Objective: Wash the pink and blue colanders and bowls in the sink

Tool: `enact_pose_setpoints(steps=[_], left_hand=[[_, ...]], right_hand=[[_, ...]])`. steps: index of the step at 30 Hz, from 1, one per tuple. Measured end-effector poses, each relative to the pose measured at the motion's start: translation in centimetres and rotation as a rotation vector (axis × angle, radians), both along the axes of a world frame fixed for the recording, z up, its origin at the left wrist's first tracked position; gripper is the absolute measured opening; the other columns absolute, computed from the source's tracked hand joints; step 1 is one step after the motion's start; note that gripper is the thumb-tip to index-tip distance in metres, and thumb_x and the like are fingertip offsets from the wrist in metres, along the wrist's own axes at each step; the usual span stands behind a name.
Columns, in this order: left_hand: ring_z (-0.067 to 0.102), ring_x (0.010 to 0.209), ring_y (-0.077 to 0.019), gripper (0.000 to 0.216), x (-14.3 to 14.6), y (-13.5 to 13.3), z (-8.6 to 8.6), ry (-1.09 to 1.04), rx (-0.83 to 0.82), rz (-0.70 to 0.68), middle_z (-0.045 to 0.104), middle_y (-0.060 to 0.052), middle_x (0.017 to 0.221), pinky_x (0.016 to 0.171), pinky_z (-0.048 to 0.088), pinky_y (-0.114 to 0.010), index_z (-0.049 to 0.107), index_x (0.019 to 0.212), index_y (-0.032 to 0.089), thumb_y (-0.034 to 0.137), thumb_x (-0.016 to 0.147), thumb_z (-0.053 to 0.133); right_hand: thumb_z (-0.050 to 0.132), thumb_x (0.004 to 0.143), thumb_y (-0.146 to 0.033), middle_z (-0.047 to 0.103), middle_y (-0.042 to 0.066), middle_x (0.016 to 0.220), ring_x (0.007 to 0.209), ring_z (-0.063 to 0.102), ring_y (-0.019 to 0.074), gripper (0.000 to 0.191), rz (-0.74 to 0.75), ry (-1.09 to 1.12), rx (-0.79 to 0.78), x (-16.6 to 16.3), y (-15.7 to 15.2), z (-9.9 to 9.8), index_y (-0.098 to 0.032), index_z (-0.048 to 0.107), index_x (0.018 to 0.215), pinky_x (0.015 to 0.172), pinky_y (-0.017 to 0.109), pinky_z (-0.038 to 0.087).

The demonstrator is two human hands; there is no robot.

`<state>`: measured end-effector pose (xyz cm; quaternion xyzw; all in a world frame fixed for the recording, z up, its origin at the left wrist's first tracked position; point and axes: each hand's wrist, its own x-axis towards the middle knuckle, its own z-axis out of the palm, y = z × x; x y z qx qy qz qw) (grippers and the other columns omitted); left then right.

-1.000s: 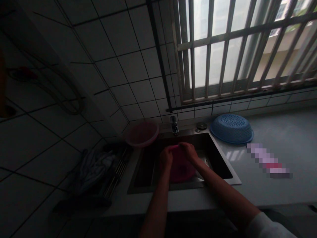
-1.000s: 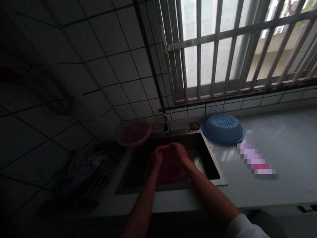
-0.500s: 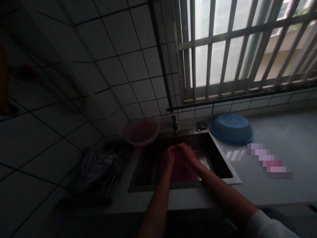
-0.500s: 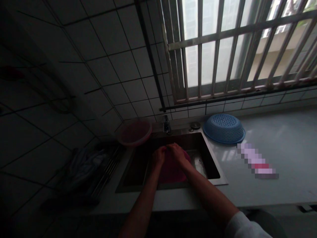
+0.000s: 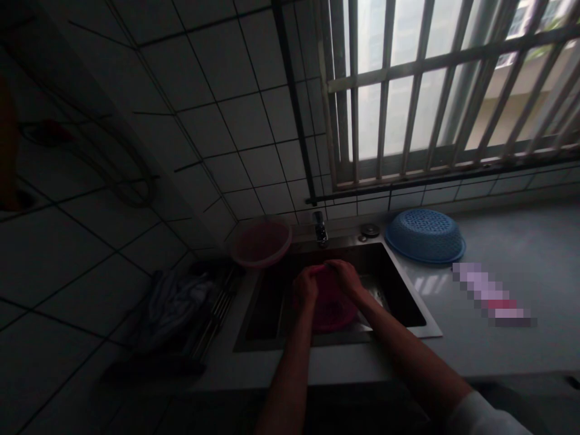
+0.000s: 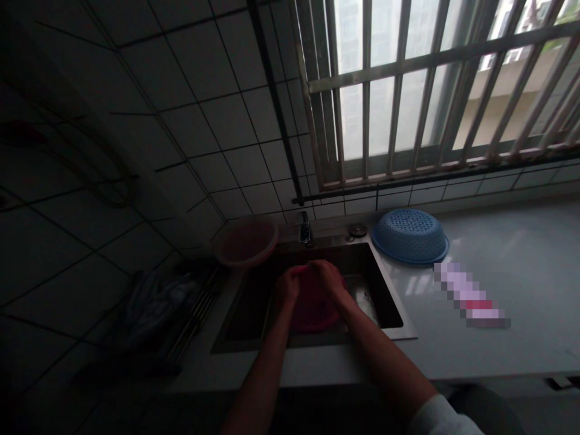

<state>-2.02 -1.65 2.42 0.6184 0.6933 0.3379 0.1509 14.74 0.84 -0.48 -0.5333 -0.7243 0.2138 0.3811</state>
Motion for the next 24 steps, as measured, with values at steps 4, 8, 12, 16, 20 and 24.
enact_pose_setpoints(steps=[4, 8, 12, 16, 20, 24], left_hand=[[0.071, 0.117, -0.0222, 0.041, -0.6, 0.2, -0.1, -0.039, 0.026, 0.207, 0.076, -0.009, 0.128, 0.106, 0.051, -0.034, 0.075, 0.124, 0.022, 0.009, 0.094, 0.051], [0.071, 0.117, -0.0199, 0.041, -0.3, -0.1, 0.1, 0.017, 0.020, 0.044, 0.076, -0.007, 0.126, 0.109, 0.049, -0.032, 0.076, 0.121, 0.025, 0.007, 0.092, 0.054], [0.070, 0.117, -0.0170, 0.043, 0.0, -0.2, 0.3, 0.019, 0.034, -0.065, 0.077, -0.002, 0.125, 0.111, 0.048, -0.030, 0.078, 0.116, 0.028, 0.005, 0.091, 0.053], [0.070, 0.119, -0.0193, 0.042, -0.5, 0.1, 0.1, -0.027, 0.058, 0.119, 0.075, -0.007, 0.128, 0.108, 0.050, -0.031, 0.075, 0.123, 0.023, 0.006, 0.092, 0.052], [0.071, 0.115, -0.0187, 0.040, -0.5, 0.3, -0.5, -0.021, 0.040, 0.048, 0.077, -0.006, 0.125, 0.106, 0.051, -0.031, 0.077, 0.119, 0.025, 0.007, 0.092, 0.054], [0.071, 0.112, -0.0168, 0.040, -0.3, 0.2, -0.7, 0.002, 0.072, -0.087, 0.078, -0.003, 0.122, 0.107, 0.049, -0.029, 0.079, 0.113, 0.028, 0.005, 0.091, 0.054]], right_hand=[[0.055, 0.091, -0.014, 0.078, 0.009, 0.123, 0.109, 0.075, 0.0233, 0.044, -0.182, 0.060, -0.085, 2.4, 0.7, -0.2, -0.023, 0.074, 0.130, 0.097, 0.030, 0.055], [0.052, 0.091, -0.011, 0.077, 0.006, 0.126, 0.113, 0.073, 0.0213, 0.046, -0.074, 0.054, -0.053, 1.0, 0.2, -0.1, -0.025, 0.074, 0.129, 0.103, 0.031, 0.054], [0.053, 0.091, -0.010, 0.075, 0.005, 0.130, 0.118, 0.071, 0.0203, 0.047, 0.025, 0.021, 0.011, 0.0, 0.0, 0.0, -0.026, 0.075, 0.129, 0.108, 0.031, 0.050], [0.055, 0.092, -0.015, 0.078, 0.008, 0.123, 0.108, 0.075, 0.0234, 0.042, -0.127, 0.104, -0.043, 1.9, 0.6, -0.4, -0.023, 0.074, 0.129, 0.098, 0.034, 0.056], [0.055, 0.092, -0.013, 0.077, 0.007, 0.125, 0.112, 0.074, 0.0223, 0.042, -0.080, 0.106, -0.004, 1.2, 0.4, -0.4, -0.024, 0.075, 0.127, 0.101, 0.033, 0.054], [0.055, 0.091, -0.012, 0.076, 0.005, 0.128, 0.117, 0.071, 0.0202, 0.043, 0.071, 0.054, 0.035, 0.2, 0.0, 0.0, -0.026, 0.077, 0.125, 0.108, 0.031, 0.050]])
